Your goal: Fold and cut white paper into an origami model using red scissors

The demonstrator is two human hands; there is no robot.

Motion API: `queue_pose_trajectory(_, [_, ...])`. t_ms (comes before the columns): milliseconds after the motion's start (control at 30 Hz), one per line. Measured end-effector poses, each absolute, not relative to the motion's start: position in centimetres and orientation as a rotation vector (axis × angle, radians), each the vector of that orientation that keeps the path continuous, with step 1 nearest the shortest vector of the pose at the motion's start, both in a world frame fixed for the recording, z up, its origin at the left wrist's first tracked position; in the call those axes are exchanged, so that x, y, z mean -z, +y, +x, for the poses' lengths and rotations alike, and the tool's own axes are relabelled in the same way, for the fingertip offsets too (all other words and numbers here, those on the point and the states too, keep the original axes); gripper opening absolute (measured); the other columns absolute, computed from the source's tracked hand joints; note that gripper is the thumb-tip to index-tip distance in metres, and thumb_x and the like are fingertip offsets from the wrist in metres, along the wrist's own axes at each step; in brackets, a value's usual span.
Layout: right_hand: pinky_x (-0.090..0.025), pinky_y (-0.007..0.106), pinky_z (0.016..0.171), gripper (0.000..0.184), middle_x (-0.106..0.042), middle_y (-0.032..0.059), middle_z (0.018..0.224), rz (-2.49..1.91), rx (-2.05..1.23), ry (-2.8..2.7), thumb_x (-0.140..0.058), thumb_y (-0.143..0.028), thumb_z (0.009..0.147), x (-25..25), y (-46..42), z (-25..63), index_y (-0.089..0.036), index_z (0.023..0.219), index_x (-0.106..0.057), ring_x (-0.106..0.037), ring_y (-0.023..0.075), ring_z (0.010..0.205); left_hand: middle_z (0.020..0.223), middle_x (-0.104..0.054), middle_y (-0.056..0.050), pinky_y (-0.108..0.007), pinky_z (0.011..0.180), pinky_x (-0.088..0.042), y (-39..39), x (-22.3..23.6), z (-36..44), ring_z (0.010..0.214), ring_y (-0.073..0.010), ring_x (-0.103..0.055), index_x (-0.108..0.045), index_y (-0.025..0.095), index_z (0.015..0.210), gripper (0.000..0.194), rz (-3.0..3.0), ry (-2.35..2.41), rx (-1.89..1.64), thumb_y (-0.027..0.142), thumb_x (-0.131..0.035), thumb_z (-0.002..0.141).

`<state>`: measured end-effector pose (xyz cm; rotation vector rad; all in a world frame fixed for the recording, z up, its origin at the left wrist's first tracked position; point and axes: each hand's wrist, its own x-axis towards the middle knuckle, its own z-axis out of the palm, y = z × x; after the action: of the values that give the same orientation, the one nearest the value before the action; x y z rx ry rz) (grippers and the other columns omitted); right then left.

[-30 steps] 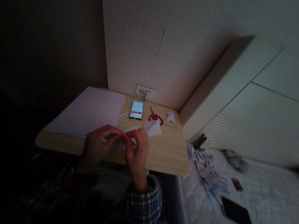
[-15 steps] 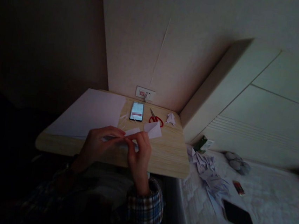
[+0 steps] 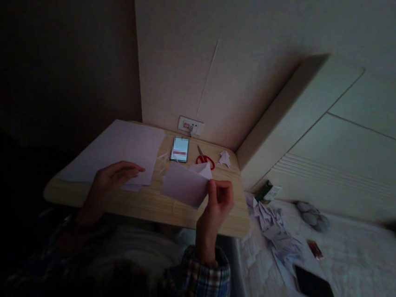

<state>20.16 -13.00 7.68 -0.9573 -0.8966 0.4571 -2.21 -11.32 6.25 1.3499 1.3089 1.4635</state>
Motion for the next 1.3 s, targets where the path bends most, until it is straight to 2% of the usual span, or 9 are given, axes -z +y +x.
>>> queue_pose_trajectory(67, [-0.031, 0.024, 0.059, 0.017, -0.047, -0.0063, 0.062, -0.947, -0.512, -0.859, -0.066, -0.024, 0.077, -7.0, -12.9, 19.2, -0.019, 0.068, -0.052, -0.042, 0.0111, 0.061, 0.097, -0.073, -0.007, -0.033, 0.079, -0.054, -11.6, -6.4, -1.1, 0.092, -0.0226, -0.067, -0.067, 0.018, 0.089, 0.029, 1.395, 1.149, -1.365, 0.038, -0.069, 0.069])
queue_pose_trajectory(133, [-0.031, 0.024, 0.059, 0.017, -0.047, -0.0063, 0.063, -0.945, -0.54, -0.822, -0.065, -0.026, 0.078, -6.4, -12.9, 18.3, -0.018, 0.07, -0.052, -0.041, 0.0107, 0.061, 0.097, -0.072, -0.008, -0.033, 0.077, -0.055, -11.6, -6.1, -0.2, 0.087, -0.0223, -0.068, -0.066, 0.017, 0.09, 0.032, 1.397, 1.093, -1.293, 0.036, -0.073, 0.064])
queue_pose_trajectory(400, [-0.032, 0.024, 0.06, 0.017, -0.048, -0.0056, 0.065, -0.988, -0.647, -0.903, -0.062, -0.028, 0.081, -5.6, -13.1, 17.4, -0.018, 0.07, -0.053, -0.042, 0.0107, 0.063, 0.078, -0.064, 0.0, -0.026, 0.067, -0.053, -11.3, -5.6, 0.1, 0.071, -0.015, -0.063, -0.061, 0.018, 0.078, 0.019, 1.418, 1.132, -1.348, 0.03, -0.069, 0.066])
queue_pose_trajectory(500, [-0.033, 0.023, 0.06, 0.012, -0.051, -0.0046, 0.069, -1.0, -0.718, -1.034, -0.061, -0.028, 0.081, -5.7, -13.0, 17.5, -0.019, 0.076, -0.056, -0.046, 0.0113, 0.065, 0.067, -0.055, 0.003, -0.023, 0.062, -0.051, -11.4, -5.8, -0.1, 0.064, -0.0123, -0.059, -0.054, 0.018, 0.065, 0.016, 1.481, 1.143, -1.344, 0.029, -0.065, 0.069])
queue_pose_trajectory(600, [-0.037, 0.024, 0.063, 0.009, -0.055, -0.0027, 0.077, -1.038, -0.748, -1.166, -0.061, -0.028, 0.082, -5.8, -13.0, 17.8, -0.02, 0.082, -0.057, -0.051, 0.013, 0.07, 0.064, -0.052, 0.004, -0.021, 0.06, -0.049, -11.4, -5.8, -0.2, 0.061, -0.011, -0.056, -0.052, 0.018, 0.062, 0.017, 1.526, 1.172, -1.395, 0.027, -0.064, 0.069])
queue_pose_trajectory(800, [-0.041, 0.027, 0.07, 0.009, -0.056, -0.0017, 0.072, -1.079, -0.61, -1.35, -0.059, -0.021, 0.082, -6.1, -13.1, 18.3, -0.019, 0.074, -0.058, -0.053, 0.015, 0.073, 0.07, -0.058, 0.001, -0.025, 0.065, -0.052, -11.4, -5.7, -0.6, 0.067, -0.0138, -0.06, -0.057, 0.018, 0.066, 0.014, 1.625, 1.19, -1.437, 0.029, -0.064, 0.071])
queue_pose_trajectory(1000, [-0.04, 0.028, 0.07, 0.009, -0.056, -0.0009, 0.075, -1.158, -0.316, -1.409, -0.054, -0.017, 0.084, -6.2, -13.4, 17.5, -0.02, 0.076, -0.056, -0.052, 0.0155, 0.073, 0.085, -0.065, -0.002, -0.028, 0.078, -0.049, -12.0, -6.7, 0.2, 0.084, -0.0161, -0.061, -0.065, 0.018, 0.084, 0.009, 1.829, 1.173, -1.497, 0.019, -0.067, 0.075])
queue_pose_trajectory(1100, [-0.04, 0.028, 0.07, 0.011, -0.056, -0.0006, 0.075, -1.13, -0.242, -1.473, -0.052, -0.014, 0.086, -6.3, -13.5, 17.2, -0.02, 0.077, -0.054, -0.052, 0.0157, 0.074, 0.08, -0.065, -0.002, -0.027, 0.076, -0.048, -12.3, -7.2, 0.6, 0.08, -0.0154, -0.061, -0.065, 0.017, 0.079, 0.002, 1.962, 1.172, -1.53, 0.016, -0.065, 0.078])
queue_pose_trajectory(1300, [-0.042, 0.032, 0.078, 0.007, -0.058, 0.0023, 0.085, -1.04, -0.252, -1.693, -0.055, -0.014, 0.086, -6.8, -13.6, 17.3, -0.02, 0.082, -0.057, -0.053, 0.0179, 0.085, 0.072, -0.063, -0.001, -0.025, 0.069, -0.046, -12.5, -7.4, 0.6, 0.072, -0.0148, -0.06, -0.063, 0.017, 0.07, 0.01, 2.078, 1.251, -1.586, 0.012, -0.064, 0.079])
